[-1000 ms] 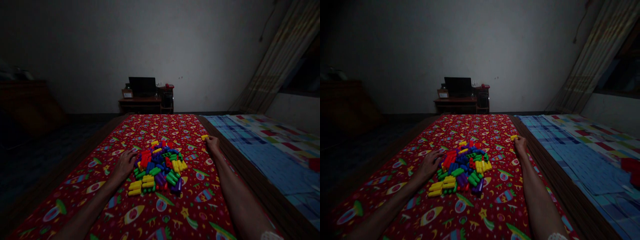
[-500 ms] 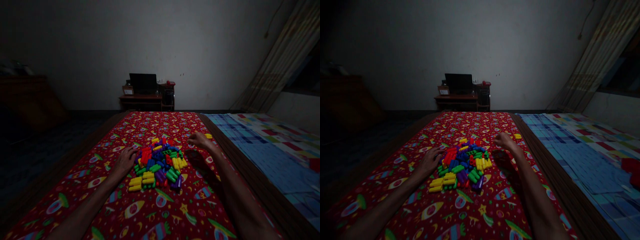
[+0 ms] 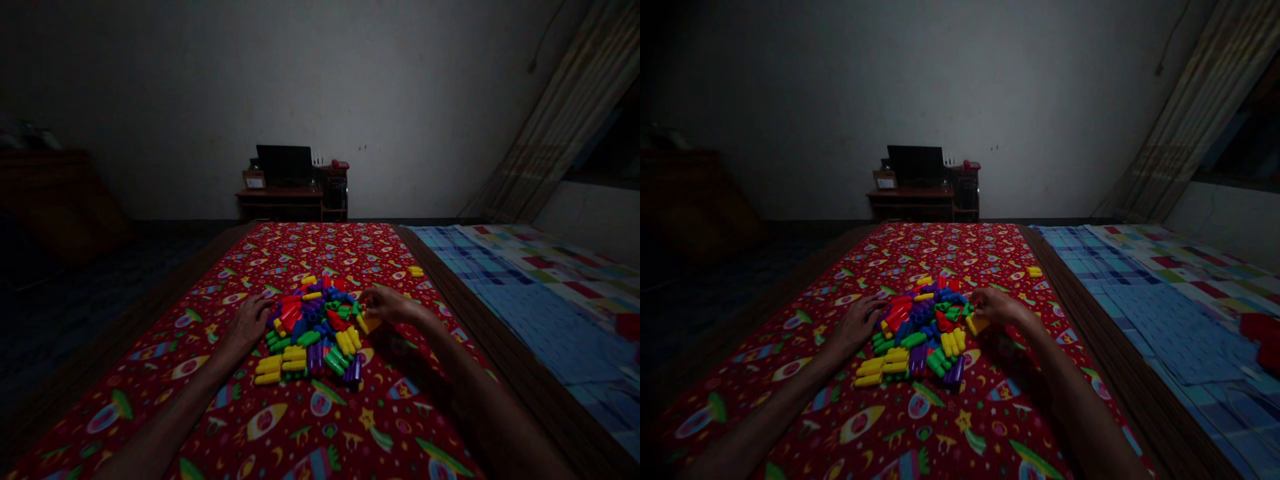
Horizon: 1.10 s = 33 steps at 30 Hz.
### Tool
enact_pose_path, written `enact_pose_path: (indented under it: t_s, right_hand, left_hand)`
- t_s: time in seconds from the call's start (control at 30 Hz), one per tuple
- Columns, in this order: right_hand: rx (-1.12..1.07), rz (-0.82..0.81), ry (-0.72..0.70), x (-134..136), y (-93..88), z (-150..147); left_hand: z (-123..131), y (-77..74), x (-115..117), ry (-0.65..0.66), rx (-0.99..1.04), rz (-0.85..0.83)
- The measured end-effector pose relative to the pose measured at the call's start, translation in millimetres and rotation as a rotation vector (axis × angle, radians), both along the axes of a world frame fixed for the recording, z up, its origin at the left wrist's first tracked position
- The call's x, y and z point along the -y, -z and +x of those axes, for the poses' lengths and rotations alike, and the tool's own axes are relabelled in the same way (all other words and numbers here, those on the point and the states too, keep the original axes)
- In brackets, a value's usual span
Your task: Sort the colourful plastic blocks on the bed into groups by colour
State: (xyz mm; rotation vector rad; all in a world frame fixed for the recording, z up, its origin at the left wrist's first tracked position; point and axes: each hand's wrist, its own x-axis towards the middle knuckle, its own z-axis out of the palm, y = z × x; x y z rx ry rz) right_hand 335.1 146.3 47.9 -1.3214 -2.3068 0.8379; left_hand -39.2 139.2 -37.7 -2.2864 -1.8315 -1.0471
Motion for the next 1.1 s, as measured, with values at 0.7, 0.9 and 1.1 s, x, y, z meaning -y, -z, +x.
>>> enact_pose_path:
  t_s: [0.7,0.9,1.1]
  right_hand:
    - [-0.059,0.366,0.59,-33.3,6.6,57.6]
    - [0.213,0.044,-0.232,34.2,-17.8,-26.1]
    - [0.347,0.142,-0.263,59.1,-22.3,-47.5]
  left_hand:
    - [-3.6,-0.2,-1.2,0.013,-0.015,-0.038]
    - [-1.8,-0.8,0.1,0.017,-0.009,-0.032]
    - [-1.3,2.1,-1.2,0.007,-0.004,-0.019]
